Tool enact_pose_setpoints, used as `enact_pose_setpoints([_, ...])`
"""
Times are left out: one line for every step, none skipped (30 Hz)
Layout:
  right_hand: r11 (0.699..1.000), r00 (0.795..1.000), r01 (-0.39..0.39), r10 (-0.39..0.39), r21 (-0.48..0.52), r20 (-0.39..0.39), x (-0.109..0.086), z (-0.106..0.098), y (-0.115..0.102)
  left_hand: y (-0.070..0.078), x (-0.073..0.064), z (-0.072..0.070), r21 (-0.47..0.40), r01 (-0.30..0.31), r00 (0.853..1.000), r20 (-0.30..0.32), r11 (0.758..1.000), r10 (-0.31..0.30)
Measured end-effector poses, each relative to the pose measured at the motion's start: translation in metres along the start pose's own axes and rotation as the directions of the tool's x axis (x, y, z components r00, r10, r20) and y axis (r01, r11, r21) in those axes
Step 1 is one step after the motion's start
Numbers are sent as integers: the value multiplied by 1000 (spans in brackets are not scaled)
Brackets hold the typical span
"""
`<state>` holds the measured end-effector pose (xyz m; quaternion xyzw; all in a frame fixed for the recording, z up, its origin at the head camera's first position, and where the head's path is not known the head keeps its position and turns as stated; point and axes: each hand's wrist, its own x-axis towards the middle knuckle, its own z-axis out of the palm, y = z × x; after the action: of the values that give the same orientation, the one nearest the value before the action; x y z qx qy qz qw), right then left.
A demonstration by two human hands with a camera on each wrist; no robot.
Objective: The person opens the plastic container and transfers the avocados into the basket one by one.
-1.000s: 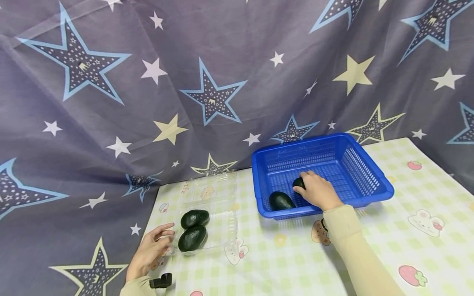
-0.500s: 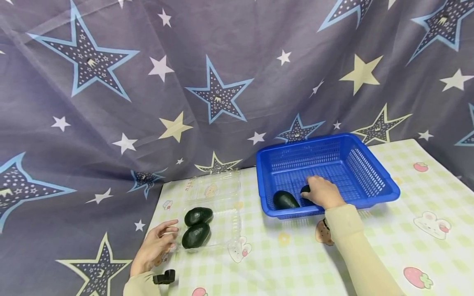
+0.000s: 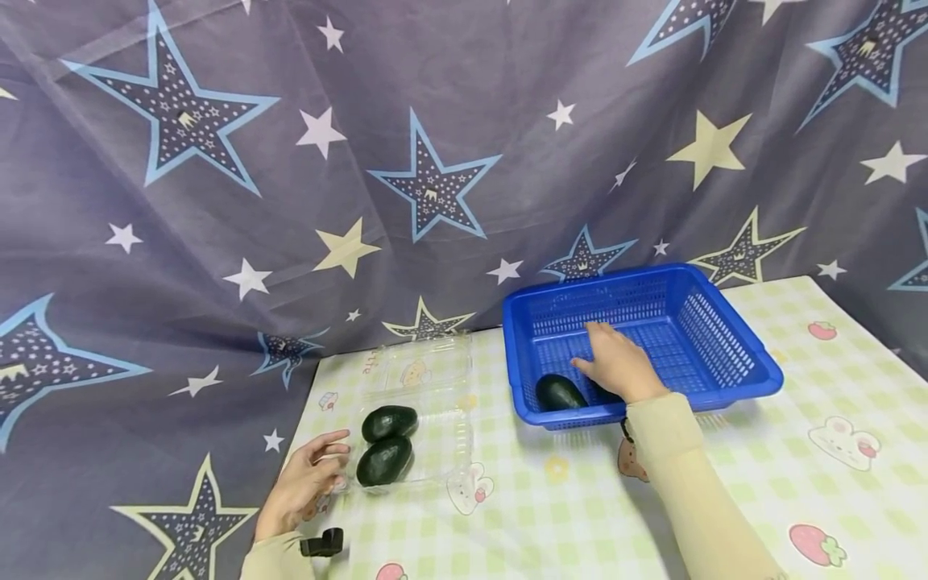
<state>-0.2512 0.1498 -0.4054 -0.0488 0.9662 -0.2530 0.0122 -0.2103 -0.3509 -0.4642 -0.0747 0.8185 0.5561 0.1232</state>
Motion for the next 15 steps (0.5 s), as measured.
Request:
enact_pose_setpoints([1000,1000,14,-14,7,-12,1,0,-3,0,0,0,-2,-2,1000,0,1000,2])
enact_pose_setpoints([999,999,28,-28,15,-22,2,1,-6,0,0,0,-5,-3,1000,-1,1000,3])
enact_pose_setpoints([999,999,43,-42,22,-33,3,1,-9,0,0,0,-8,-7,1000,-2,1000,7])
enact_pose_setpoints([998,998,58,-56,28,-38,4,1,-12,0,-1,0,-7,-11,1000,1,1000,11])
enact_pose_setpoints([997,996,74,-72,32,-46,4,2,-15,0,-1,0,-8,-15,1000,3,1000,15])
enact_pose_setpoints([996,995,88,-87,33,-53,5,3,-18,0,-1,0,-11,-18,1000,4,1000,18])
enact_pose_setpoints([994,993,101,-99,36,-59,6,4,-21,1,-1,0,-12,-22,1000,4,1000,22])
enact_pose_setpoints([993,992,113,-110,41,-65,7,5,-25,1,-1,0,-11,-25,1000,9,1000,25])
enact_pose_setpoints([991,990,125,-122,45,-70,7,6,-29,2,-1,0,-13,-26,1000,11,1000,26])
enact_pose_setpoints([989,988,136,-133,49,-74,7,7,-32,2,-1,0,-14,-25,1000,14,1000,25])
enact_pose_setpoints([988,987,145,-141,53,-80,6,8,-36,2,-1,0,-19,-22,1000,13,1000,22])
enact_pose_setpoints([986,985,155,-150,54,-84,6,10,-39,2,-1,0,-20,-18,1000,11,1000,18])
enact_pose_setpoints([985,983,164,-159,55,-87,6,11,-43,2,-2,0,-20,-16,1000,9,1000,16])
enact_pose_setpoints([983,981,174,-169,57,-91,6,13,-47,2,-2,0,-19,-15,1000,10,1000,15])
enact_pose_setpoints([981,979,186,-180,59,-97,6,15,-50,2,-1,0,-20,-15,1000,5,1000,15])
